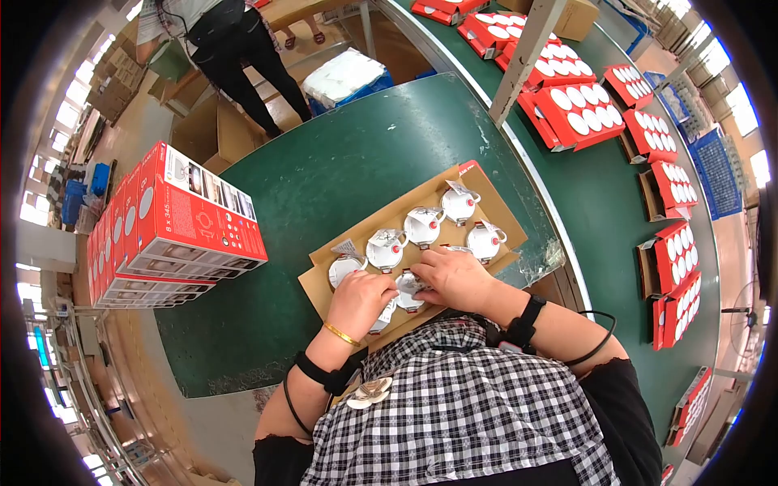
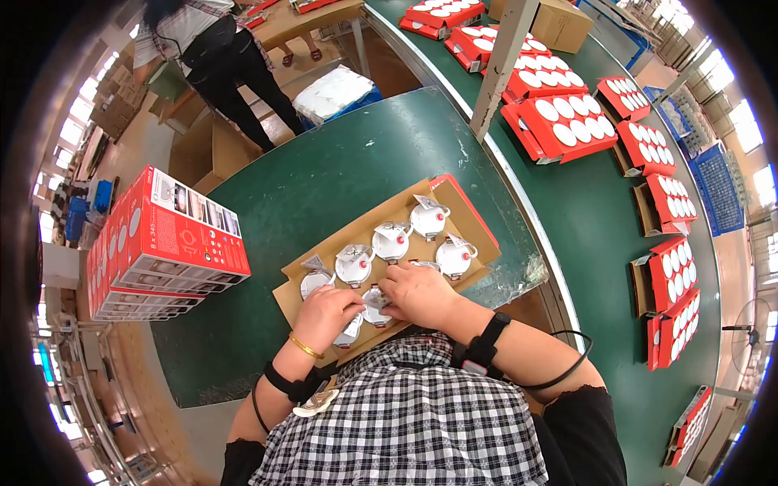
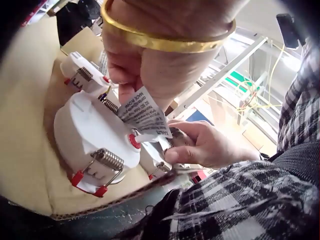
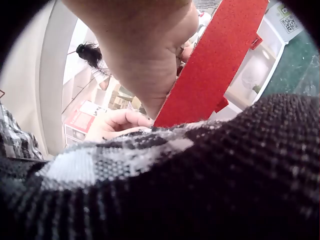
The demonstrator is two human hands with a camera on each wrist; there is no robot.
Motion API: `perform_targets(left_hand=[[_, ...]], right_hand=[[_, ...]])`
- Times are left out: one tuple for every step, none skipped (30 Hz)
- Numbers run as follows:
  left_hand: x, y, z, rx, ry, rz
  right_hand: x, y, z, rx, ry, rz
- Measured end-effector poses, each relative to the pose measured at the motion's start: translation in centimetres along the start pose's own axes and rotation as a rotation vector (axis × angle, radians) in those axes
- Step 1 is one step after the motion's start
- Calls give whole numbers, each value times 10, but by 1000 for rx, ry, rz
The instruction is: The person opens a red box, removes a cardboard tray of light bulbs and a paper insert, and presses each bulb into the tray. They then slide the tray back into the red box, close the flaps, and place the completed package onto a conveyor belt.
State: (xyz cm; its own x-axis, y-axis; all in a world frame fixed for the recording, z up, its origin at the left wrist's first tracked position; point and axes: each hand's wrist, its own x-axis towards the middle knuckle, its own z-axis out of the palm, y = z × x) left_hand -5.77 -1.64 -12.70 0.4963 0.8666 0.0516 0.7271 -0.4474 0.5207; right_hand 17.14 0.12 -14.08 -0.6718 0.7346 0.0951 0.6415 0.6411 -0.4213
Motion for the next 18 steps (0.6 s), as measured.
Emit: perform_targets(left_hand=[[-1, -1, 1, -6, 8, 3], [-1, -2, 3, -13, 15, 6], [-3, -2, 4, -13, 12, 9], [-5, -3, 6, -20, 30, 7], [-6, -3, 8, -27, 48, 4], [-7, -4, 9, -28, 44, 5], [-8, -4, 10, -33, 64, 19], [-9, -4, 11, -39, 85, 32], [-10, -4, 11, -39, 84, 34], [-10, -4, 11, -41, 98, 39], [-10, -4, 11, -42, 112, 44], [-10, -5, 11, -42, 114, 45], [-10, -6, 12, -40, 127, 55], [-10, -6, 13, -39, 141, 65], [-11, -7, 14, -38, 142, 65], [-11, -7, 15, -38, 150, 65], [-11, -7, 15, -38, 157, 65], [-11, -7, 15, -38, 157, 65]], right_hand=[[0, 0, 0, 1, 5, -5], [-1, 1, 0, 3, 10, -9], [-1, 2, 1, 3, 11, -5], [-1, 2, 1, 2, 14, -6], [-1, 2, 2, 0, 15, -7], [-1, 2, 2, 2, 16, -3], [0, 1, 1, 13, 0, 9], [-1, 1, 1, 23, -15, 21], [-1, 1, 2, 23, -15, 22], [-1, 2, 2, 22, -13, 20], [-1, 2, 3, 21, -12, 17], [0, 2, 3, 20, -11, 16], [0, 3, 4, 19, -10, 13], [0, 3, 4, 17, -9, 10], [0, 2, 3, 16, -9, 9], [0, 2, 2, 5, -12, 7], [0, 1, 2, -7, -15, 6], [0, 1, 2, -7, -15, 6]])
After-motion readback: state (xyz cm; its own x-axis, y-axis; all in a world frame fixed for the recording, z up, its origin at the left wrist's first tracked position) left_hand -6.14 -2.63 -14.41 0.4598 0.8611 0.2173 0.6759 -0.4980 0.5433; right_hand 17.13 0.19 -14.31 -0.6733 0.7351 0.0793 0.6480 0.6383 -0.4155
